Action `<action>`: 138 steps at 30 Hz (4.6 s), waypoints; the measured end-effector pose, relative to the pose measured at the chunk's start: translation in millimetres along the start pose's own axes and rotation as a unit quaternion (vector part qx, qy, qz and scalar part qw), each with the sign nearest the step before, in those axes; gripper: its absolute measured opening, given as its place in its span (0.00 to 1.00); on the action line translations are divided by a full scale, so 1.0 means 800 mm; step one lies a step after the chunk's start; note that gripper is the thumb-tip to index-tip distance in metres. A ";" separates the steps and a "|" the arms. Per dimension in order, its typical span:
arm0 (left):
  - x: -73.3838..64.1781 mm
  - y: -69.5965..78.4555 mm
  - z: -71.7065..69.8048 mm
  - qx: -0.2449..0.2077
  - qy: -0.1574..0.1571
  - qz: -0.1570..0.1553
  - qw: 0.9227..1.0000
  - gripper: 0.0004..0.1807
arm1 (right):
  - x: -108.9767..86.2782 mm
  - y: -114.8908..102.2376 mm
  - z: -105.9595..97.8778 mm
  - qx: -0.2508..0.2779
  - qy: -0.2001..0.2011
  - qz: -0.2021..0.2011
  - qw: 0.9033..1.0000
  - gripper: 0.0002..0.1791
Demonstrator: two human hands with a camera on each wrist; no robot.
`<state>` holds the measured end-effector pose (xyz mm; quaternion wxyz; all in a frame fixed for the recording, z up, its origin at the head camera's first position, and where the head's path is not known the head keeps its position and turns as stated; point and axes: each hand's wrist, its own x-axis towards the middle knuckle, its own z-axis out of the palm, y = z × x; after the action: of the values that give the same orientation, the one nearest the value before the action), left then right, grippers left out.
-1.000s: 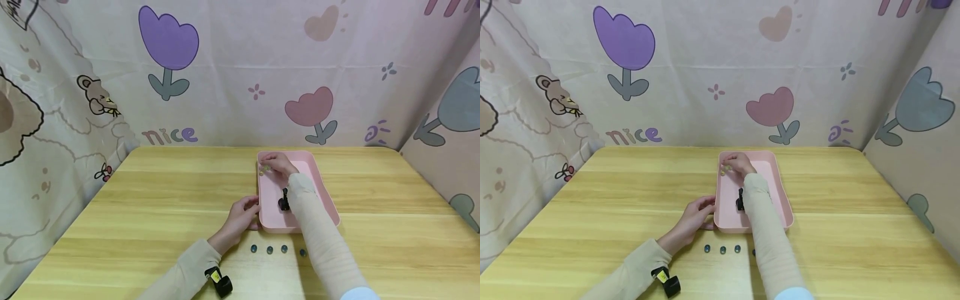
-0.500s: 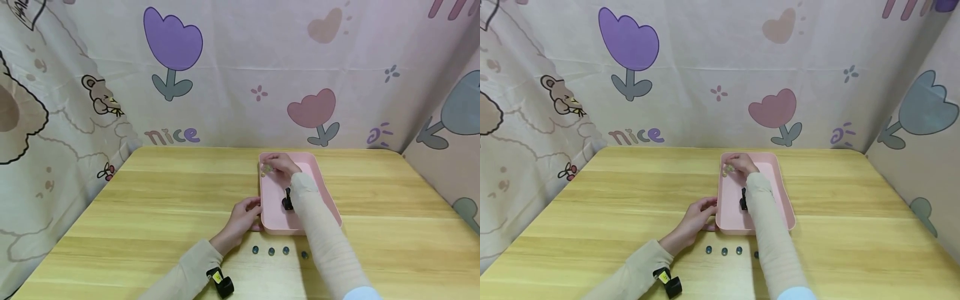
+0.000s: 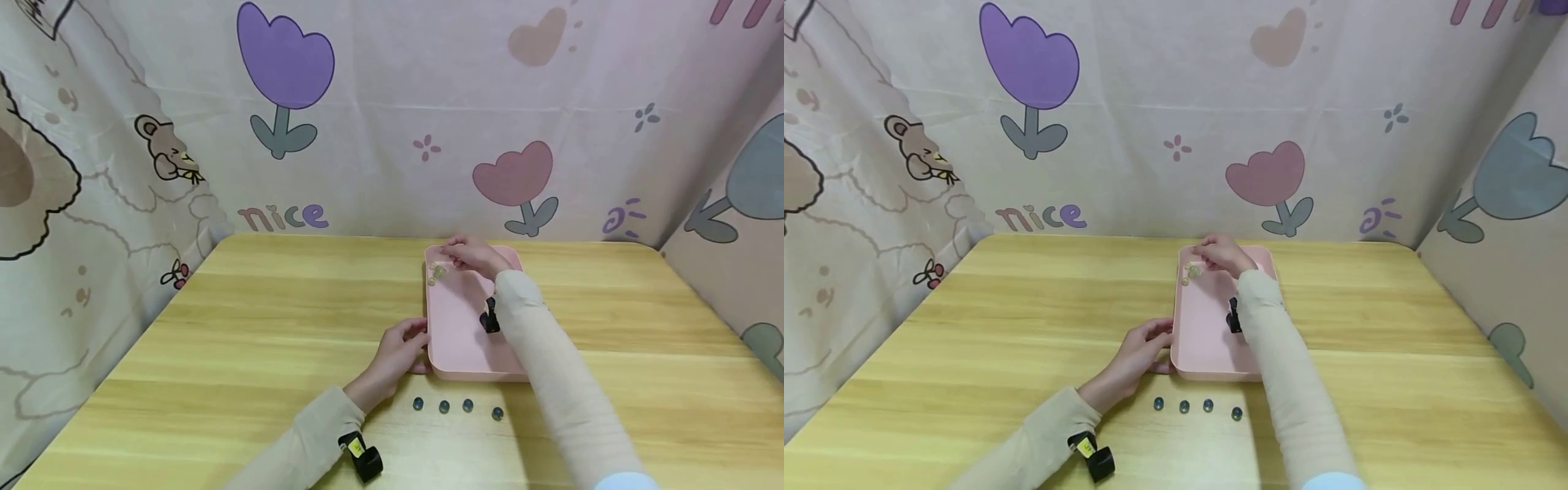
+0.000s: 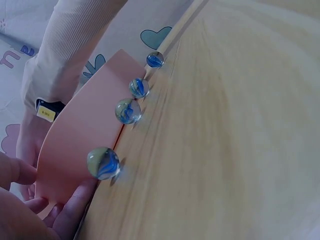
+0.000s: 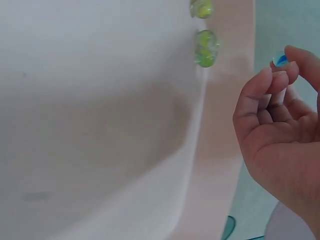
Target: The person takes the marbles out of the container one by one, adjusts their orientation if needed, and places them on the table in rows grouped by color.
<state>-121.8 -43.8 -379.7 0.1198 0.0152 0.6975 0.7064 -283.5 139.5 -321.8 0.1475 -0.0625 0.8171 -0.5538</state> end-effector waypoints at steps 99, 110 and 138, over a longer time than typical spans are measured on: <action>-0.002 0.005 0.003 -0.003 0.006 -0.001 1.000 0.21 | -0.193 -0.009 -0.007 -0.087 -0.040 -0.173 0.980 0.10; -0.005 0.002 0.004 -0.001 0.004 0.002 1.000 0.22 | -0.215 0.004 -0.010 -0.091 -0.045 -0.164 0.981 0.11; -0.002 0.003 0.004 0.004 0.007 -0.006 1.000 0.22 | -0.263 0.047 -0.022 -0.078 -0.069 -0.175 0.979 0.10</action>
<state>-119.9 -41.1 -376.7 0.1190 0.0063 0.7010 0.7032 -87.1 224.9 -314.7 0.0989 -0.2534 0.8220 -0.5003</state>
